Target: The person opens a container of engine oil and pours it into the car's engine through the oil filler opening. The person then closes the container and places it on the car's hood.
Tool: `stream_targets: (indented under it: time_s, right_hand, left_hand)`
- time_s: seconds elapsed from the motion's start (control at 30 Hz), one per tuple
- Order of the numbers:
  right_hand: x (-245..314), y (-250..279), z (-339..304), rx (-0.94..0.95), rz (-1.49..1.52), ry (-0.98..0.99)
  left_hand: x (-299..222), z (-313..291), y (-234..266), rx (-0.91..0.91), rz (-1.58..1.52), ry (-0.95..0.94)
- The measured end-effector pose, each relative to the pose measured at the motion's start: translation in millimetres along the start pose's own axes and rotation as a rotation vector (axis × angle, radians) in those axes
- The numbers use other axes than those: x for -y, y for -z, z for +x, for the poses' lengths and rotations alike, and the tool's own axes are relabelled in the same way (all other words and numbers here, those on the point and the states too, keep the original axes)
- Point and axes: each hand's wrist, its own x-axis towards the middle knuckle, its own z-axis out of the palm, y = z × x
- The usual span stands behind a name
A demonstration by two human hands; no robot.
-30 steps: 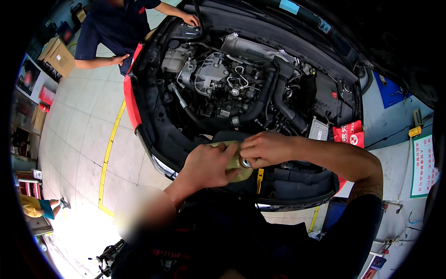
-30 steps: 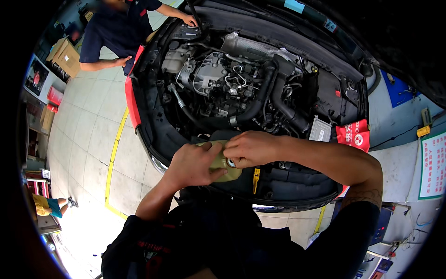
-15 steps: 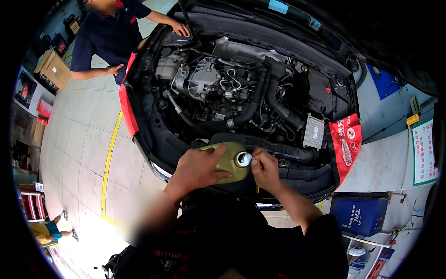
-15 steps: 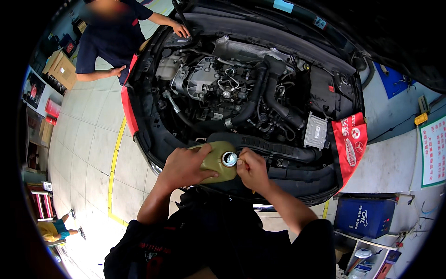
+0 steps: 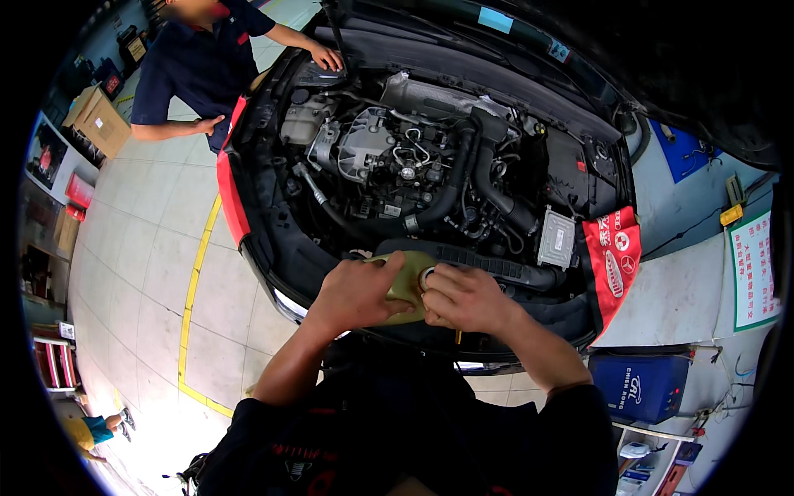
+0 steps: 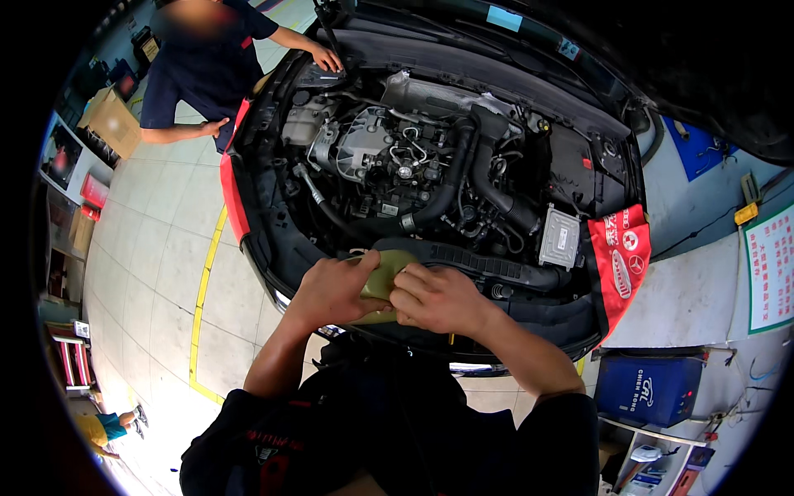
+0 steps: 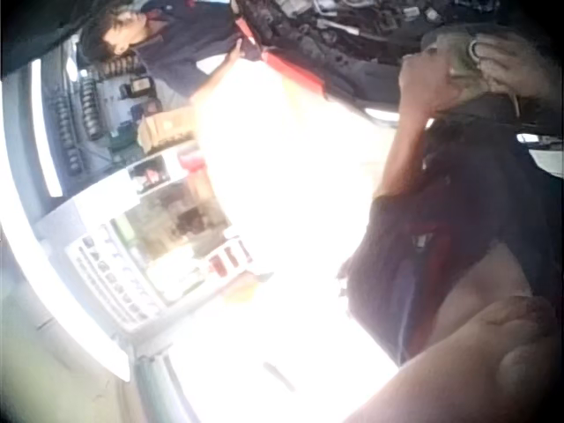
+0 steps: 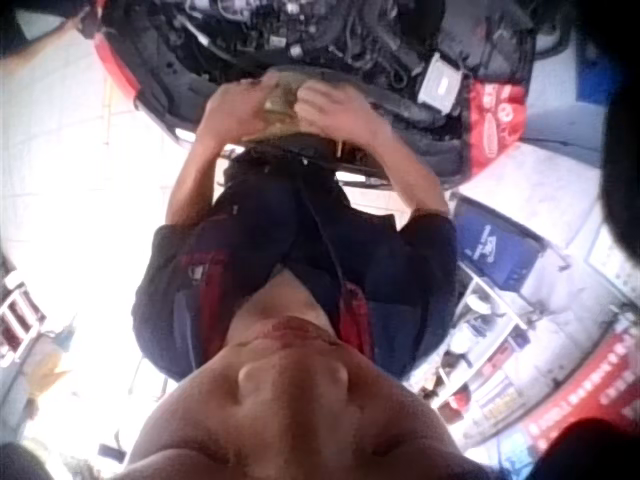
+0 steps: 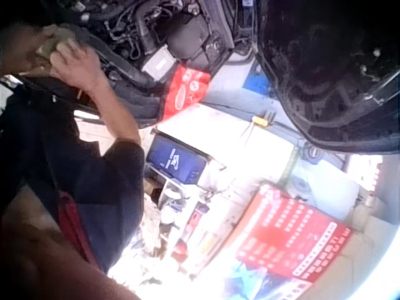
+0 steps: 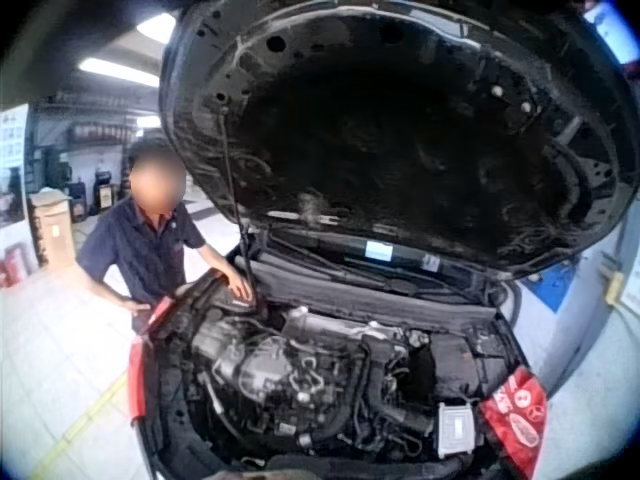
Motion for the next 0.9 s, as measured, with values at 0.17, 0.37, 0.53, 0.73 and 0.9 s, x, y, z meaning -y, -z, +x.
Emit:
stream_targets:
  time_s: [0.17,0.37,0.53,0.73,0.9]
  right_hand:
    - [2,26,74,-0.022,0.4,-0.058]
    - [-80,-4,46,-0.177,1.055,-0.747]
    - [-75,-38,-19,-0.457,1.149,-1.073]
    - [-36,-51,-109,-0.752,1.098,-1.222]
    - [-25,-35,-135,-0.774,0.978,-1.252]
  left_hand:
    - [4,0,7,0.014,-0.012,0.018]
    - [7,-4,0,-0.07,-0.126,-0.012]
    - [38,-16,6,0.052,-0.722,0.007]
    - [19,-27,-21,-0.102,-1.099,-0.018]
    - [-15,-80,40,-0.196,-1.198,0.08]
